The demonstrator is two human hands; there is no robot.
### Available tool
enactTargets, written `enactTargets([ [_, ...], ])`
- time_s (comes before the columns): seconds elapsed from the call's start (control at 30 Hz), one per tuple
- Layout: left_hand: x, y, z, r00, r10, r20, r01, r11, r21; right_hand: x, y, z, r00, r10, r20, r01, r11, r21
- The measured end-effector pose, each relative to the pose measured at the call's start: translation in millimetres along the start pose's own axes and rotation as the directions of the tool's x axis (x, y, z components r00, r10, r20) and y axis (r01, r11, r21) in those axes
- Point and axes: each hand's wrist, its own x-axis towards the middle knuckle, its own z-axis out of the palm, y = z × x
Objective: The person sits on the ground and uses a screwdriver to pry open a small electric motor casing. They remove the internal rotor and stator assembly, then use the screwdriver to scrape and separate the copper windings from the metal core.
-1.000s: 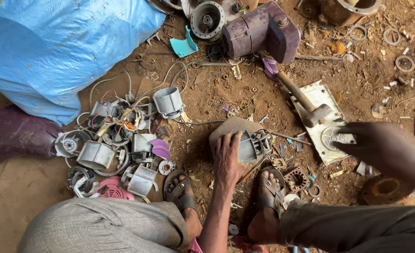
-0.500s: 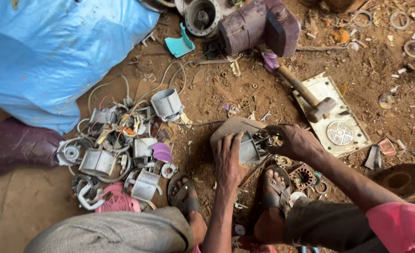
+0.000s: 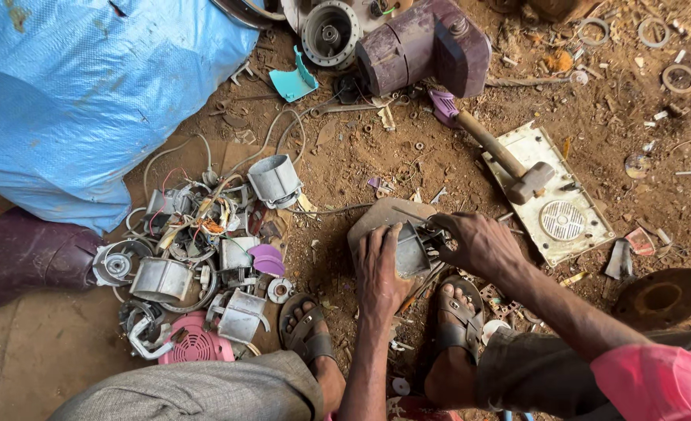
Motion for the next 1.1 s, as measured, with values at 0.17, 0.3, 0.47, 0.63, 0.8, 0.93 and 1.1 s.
enactTargets([
  [0.17,0.7,-4.8,7.9,0.998,-0.038,0.048,0.035,0.997,0.066,-19.6,-9.9,-8.0,0.998,0.063,-0.026,-0.063,0.998,0.010],
  [0.3,4.4,-9.1,10.1,0.997,-0.035,0.070,0.031,0.998,0.058,-21.1,-12.2,-13.2,0.999,0.039,-0.037,-0.038,0.999,0.035],
  [0.47,-1.3,-9.5,16.1,0.991,-0.123,0.060,0.122,0.992,0.018,-4.5,29.7,-34.0,0.998,-0.005,-0.061,0.010,0.997,0.080],
  [0.63,-1.7,-11.2,22.0,0.985,-0.168,0.042,0.167,0.986,0.029,3.3,129.4,-29.7,0.983,0.183,-0.029,-0.185,0.970,-0.157],
  [0.8,2.3,-17.4,14.7,0.980,-0.192,0.058,0.196,0.977,-0.084,-1.2,226.7,43.3,0.893,0.425,0.147,-0.336,0.848,-0.410],
  [0.93,2.3,-19.9,15.3,0.986,-0.164,0.018,0.165,0.982,-0.095,-20.3,269.2,87.7,0.784,0.540,0.307,-0.428,0.828,-0.363],
  [1.1,4.0,-25.8,23.2,0.984,-0.179,0.024,0.180,0.982,-0.056,-35.7,283.6,89.5,0.681,0.637,0.361,-0.602,0.768,-0.219],
])
